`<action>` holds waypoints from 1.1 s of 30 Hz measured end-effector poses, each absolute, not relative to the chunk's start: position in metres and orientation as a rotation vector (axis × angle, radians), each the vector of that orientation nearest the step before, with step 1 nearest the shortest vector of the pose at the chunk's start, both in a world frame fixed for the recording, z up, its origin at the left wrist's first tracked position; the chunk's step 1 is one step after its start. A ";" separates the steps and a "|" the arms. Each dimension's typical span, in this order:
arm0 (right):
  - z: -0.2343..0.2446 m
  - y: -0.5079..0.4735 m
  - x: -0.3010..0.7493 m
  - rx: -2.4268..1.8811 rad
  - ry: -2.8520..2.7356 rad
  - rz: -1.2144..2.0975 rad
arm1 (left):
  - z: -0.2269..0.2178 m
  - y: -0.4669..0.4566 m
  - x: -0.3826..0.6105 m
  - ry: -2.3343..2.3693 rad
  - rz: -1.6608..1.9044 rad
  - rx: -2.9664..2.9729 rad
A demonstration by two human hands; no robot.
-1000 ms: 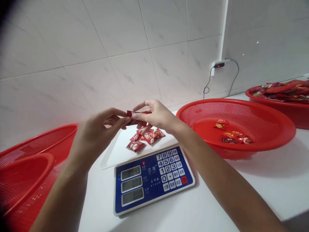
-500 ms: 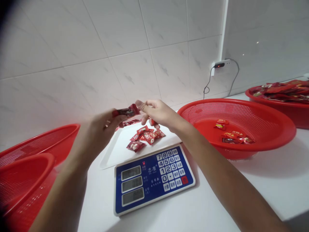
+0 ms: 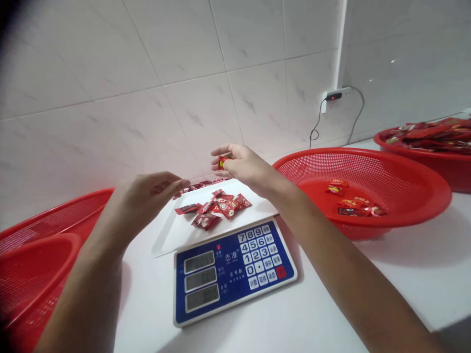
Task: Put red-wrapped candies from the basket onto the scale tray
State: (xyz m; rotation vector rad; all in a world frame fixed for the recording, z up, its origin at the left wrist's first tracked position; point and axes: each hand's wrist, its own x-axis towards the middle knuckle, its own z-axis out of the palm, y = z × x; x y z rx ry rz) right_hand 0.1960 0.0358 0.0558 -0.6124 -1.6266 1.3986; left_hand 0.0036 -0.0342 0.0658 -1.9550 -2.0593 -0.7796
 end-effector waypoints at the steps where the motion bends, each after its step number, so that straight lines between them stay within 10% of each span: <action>1: 0.057 0.034 0.195 -0.585 -1.606 1.425 | 0.067 -0.036 0.006 -2.044 -0.820 -1.968; 19: 0.053 0.027 0.190 -0.494 -1.867 1.496 | 0.065 -0.049 0.030 -1.583 -0.931 -2.153; 33: 0.048 0.052 0.202 -0.755 -1.741 0.930 | 0.059 -0.033 0.017 -1.959 -0.752 -2.009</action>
